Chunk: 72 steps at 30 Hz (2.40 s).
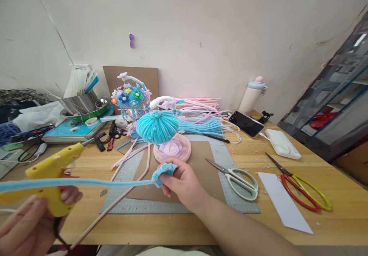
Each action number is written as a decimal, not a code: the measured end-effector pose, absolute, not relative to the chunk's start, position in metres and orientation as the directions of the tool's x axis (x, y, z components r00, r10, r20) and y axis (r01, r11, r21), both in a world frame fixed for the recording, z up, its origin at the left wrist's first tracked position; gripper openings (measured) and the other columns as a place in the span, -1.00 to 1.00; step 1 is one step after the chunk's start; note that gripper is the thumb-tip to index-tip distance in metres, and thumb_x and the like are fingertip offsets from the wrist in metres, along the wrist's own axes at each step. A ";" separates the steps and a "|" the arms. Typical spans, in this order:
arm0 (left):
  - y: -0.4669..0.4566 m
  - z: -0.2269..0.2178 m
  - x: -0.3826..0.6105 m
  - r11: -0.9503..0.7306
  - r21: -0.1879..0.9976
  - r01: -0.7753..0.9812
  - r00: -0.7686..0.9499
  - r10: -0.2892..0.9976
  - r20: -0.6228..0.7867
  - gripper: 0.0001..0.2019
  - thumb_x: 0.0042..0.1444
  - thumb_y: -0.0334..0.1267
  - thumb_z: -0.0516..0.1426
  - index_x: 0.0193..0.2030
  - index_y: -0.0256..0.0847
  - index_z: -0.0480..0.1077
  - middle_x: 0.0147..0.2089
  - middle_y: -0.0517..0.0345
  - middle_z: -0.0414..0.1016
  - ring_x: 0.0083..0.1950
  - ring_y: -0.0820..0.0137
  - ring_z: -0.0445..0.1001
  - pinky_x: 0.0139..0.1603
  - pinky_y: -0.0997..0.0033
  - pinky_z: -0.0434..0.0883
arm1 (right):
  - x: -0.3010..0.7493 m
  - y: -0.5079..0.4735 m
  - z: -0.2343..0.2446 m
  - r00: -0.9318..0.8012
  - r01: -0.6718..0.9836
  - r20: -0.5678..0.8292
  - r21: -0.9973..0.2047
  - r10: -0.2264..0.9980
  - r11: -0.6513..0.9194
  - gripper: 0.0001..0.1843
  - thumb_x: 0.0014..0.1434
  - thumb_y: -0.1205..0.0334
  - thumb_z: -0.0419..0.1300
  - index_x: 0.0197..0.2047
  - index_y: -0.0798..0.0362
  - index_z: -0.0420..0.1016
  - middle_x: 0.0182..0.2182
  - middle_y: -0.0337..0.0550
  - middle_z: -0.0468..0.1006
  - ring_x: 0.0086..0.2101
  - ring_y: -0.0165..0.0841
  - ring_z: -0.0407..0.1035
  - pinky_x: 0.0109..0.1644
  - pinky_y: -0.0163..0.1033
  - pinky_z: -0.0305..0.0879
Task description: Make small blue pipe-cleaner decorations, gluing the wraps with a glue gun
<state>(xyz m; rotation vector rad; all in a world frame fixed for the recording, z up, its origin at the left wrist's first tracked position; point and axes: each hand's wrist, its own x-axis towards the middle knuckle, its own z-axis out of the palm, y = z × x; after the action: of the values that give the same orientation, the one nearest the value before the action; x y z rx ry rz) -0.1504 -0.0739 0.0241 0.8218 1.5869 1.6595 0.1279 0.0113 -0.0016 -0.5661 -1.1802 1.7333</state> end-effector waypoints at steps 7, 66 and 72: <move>-0.068 0.015 -0.082 0.053 0.791 -0.610 -0.075 0.989 -0.125 -0.82 0.01 -0.20 0.21 -0.24 -0.19 0.47 -0.66 0.37 0.02 -0.63 0.59 0.04 -0.54 0.51 0.22 | 0.129 0.006 0.009 -0.553 -0.530 0.018 -0.779 0.833 -0.335 -0.77 0.02 0.19 0.32 -0.34 0.08 0.35 -0.58 -0.29 0.42 -0.68 -0.56 0.17 -0.64 -0.42 -0.02; -0.047 0.004 -0.025 -0.056 0.831 -0.553 0.028 0.996 0.086 -0.85 0.01 -0.15 0.23 -0.37 -0.18 0.45 -0.37 0.17 0.49 -0.50 0.47 0.37 -0.44 0.46 0.30 | 0.125 -0.002 0.006 -0.526 -0.414 -0.077 -0.847 0.847 -0.333 -0.65 -0.01 0.15 0.34 -0.27 0.06 0.26 -0.54 -0.36 0.41 -0.63 -0.55 0.28 -0.60 -0.45 0.10; -0.049 0.004 -0.025 -0.026 0.842 -0.539 0.022 0.999 0.045 -0.86 -0.01 -0.17 0.25 -0.37 -0.18 0.47 -0.43 0.18 0.45 -0.48 0.47 0.34 -0.47 0.51 0.28 | 0.126 -0.003 0.005 -0.545 -0.457 -0.086 -0.804 0.834 -0.381 -0.63 -0.04 0.18 0.37 -0.29 0.07 0.26 -0.50 -0.36 0.41 -0.64 -0.59 0.28 -0.58 -0.47 0.14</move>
<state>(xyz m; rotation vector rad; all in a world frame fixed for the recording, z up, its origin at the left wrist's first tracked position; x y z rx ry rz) -0.0251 -0.0493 0.0043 0.8218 0.7405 1.4275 0.1264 -0.0028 0.0051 -0.6277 -0.9564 1.9988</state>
